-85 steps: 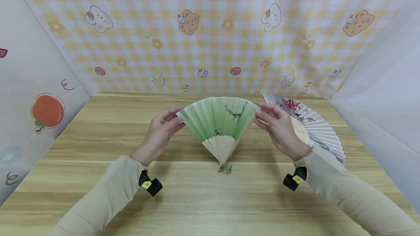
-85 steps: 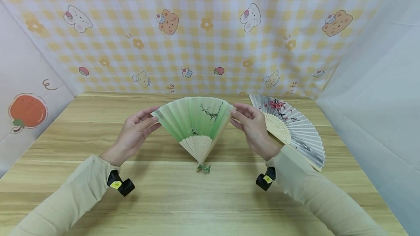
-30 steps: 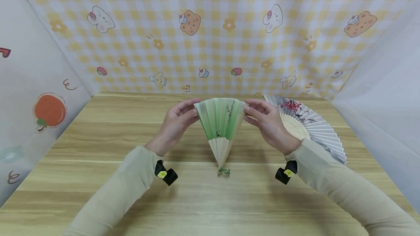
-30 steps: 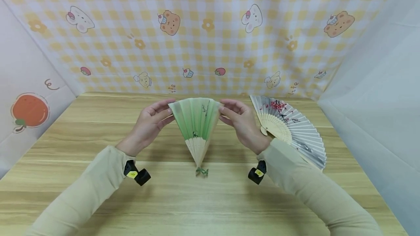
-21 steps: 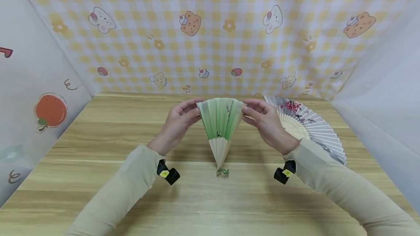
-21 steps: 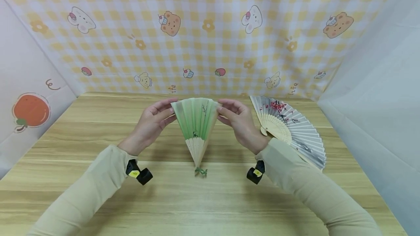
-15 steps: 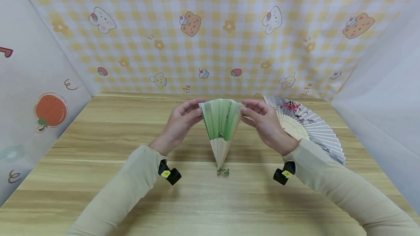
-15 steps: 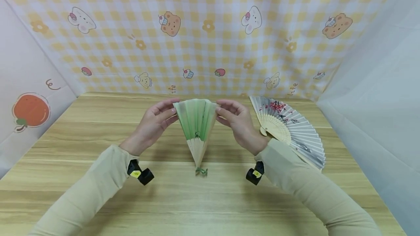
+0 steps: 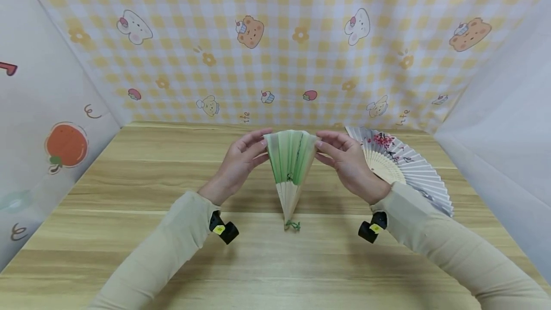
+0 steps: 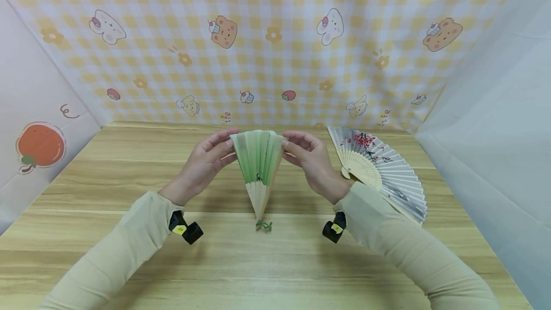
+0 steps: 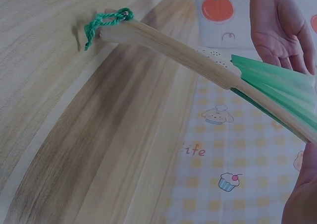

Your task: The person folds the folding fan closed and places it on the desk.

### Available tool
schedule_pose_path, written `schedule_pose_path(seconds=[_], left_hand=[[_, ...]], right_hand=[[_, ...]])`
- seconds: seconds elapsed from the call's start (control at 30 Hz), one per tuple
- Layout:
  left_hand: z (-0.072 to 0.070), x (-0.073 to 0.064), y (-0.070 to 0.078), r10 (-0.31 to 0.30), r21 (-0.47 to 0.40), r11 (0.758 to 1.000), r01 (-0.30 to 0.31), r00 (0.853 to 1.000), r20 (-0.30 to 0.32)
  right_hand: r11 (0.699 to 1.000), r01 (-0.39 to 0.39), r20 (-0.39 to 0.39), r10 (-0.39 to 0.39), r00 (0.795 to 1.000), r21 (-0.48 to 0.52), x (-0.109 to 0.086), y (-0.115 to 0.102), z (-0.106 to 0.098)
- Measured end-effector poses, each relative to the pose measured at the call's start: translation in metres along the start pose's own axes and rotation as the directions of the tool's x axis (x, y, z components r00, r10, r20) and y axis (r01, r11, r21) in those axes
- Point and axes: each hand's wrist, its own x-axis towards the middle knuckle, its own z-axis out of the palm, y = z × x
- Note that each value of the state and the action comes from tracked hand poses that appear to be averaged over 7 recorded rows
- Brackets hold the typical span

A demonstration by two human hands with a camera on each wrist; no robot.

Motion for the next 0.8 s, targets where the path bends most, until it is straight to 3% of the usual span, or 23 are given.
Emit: schedule_pose_path(seconds=[0.8], left_hand=[[0.0099,0.0031,-0.0031,-0.01,-0.002,1.0,0.01,1.0,0.013]], right_hand=[[1.0,-0.007,0.051,0.006,0.999,0.018,-0.002,0.0008,0.0032]])
